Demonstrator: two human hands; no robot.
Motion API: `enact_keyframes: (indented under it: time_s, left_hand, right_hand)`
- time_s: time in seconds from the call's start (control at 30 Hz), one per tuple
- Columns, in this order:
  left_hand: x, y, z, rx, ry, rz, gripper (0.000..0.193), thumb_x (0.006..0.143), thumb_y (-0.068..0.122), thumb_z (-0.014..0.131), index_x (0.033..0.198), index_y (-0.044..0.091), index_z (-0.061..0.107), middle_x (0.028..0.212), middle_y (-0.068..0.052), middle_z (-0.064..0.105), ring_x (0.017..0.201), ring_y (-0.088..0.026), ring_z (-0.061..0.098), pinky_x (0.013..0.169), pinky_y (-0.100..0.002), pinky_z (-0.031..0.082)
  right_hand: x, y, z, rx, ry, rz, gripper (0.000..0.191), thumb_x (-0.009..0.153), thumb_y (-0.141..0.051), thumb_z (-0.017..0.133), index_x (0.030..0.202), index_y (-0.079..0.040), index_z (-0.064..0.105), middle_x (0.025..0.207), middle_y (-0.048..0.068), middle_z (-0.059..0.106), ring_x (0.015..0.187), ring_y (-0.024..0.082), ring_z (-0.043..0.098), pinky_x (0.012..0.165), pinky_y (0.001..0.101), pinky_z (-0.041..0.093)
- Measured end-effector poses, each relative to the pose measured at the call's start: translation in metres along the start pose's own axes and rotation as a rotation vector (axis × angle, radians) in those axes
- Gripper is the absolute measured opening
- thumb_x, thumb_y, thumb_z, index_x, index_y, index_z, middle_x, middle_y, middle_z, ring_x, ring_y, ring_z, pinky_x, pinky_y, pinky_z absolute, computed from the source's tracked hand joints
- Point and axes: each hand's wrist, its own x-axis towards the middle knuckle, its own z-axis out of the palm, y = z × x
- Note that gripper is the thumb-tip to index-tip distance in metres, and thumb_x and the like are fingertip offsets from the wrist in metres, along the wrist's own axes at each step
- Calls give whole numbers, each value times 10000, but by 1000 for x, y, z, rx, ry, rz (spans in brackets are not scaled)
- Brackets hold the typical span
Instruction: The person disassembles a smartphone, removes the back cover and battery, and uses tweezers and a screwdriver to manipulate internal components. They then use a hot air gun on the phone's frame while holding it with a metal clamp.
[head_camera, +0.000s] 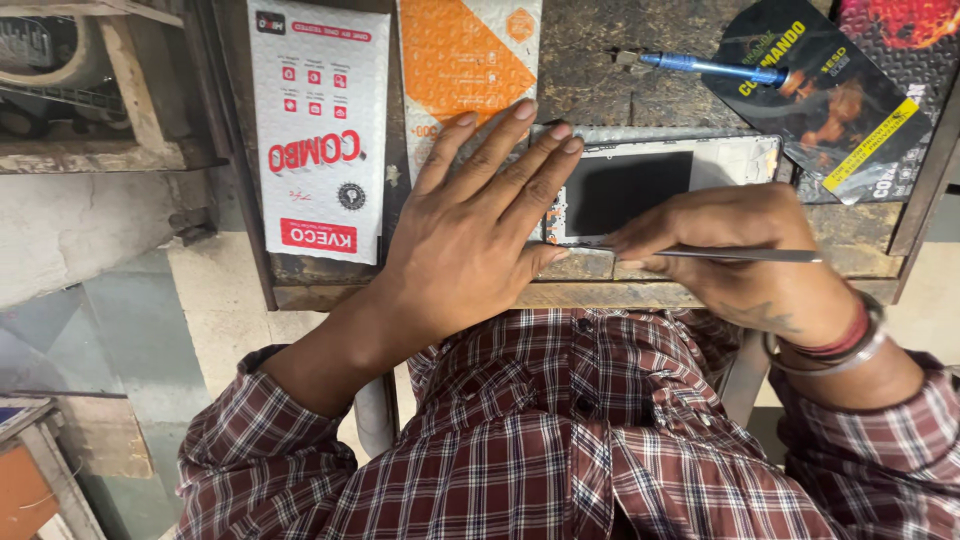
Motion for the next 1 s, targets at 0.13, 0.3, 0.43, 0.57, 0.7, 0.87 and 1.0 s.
enact_keyframes:
  time_s: [0.13, 0.3, 0.43, 0.57, 0.7, 0.87, 1.0]
  left_hand:
    - [-1, -1, 2, -3, -5, 7, 830, 945, 416, 769, 1588, 23, 422, 1640, -97, 447, 1581, -282, 230, 1297, -539, 123]
    - [0, -2, 4, 35, -10, 12, 853, 936, 440, 769, 1589, 17, 418, 1636, -105, 442, 1580, -288, 225, 1294, -539, 115]
    - [-1, -2, 3, 33, -9, 11, 866, 935, 444, 766, 1598, 19, 407, 1651, -99, 440, 1585, -279, 217, 1302, -535, 112]
    - [-2, -2, 4, 24, -5, 17, 861, 946, 443, 765, 1604, 26, 399, 1651, -97, 439, 1586, -282, 212, 1300, -539, 113]
    - [0, -2, 3, 43, -23, 10, 862, 942, 438, 761, 1597, 15, 394, 1640, -108, 435, 1580, -295, 217, 1288, -547, 121]
    - [1, -1, 0, 32, -25, 10, 870, 924, 432, 767, 1598, 24, 399, 1648, -102, 432, 1581, -291, 217, 1296, -540, 126]
    - [0, -1, 2, 12, -8, 15, 866, 932, 427, 772, 1599, 21, 399, 1649, -97, 432, 1583, -292, 213, 1297, -544, 124]
  right_hand:
    - [-3, -11, -9, -102, 20, 98, 132, 839, 17, 726, 958, -33, 758, 993, 99, 791, 1006, 223, 800, 882, 334, 607]
    - [3, -5, 4, -137, -1, -8, 273, 773, 115, 598, 947, -27, 753, 1024, 120, 794, 1013, 234, 795, 869, 318, 635]
    - [4, -7, 4, -14, 3, 56, 252, 801, 118, 599, 972, -7, 734, 1019, 116, 791, 986, 219, 805, 864, 310, 662]
    - [1, -16, -6, -86, 20, 36, 150, 853, 62, 704, 968, -27, 738, 1025, 98, 783, 1017, 220, 792, 888, 312, 651]
    - [6, -7, 6, -63, -2, 12, 159, 860, 70, 671, 965, -23, 748, 1029, 102, 791, 998, 223, 801, 860, 309, 653]
    - [7, -4, 9, -126, -13, 22, 240, 781, 81, 624, 957, -16, 755, 1025, 120, 794, 1004, 244, 797, 870, 314, 640]
    - [-1, -14, -10, -71, -20, 80, 267, 766, 85, 607, 971, -13, 747, 1043, 118, 790, 1022, 246, 797, 919, 329, 634]
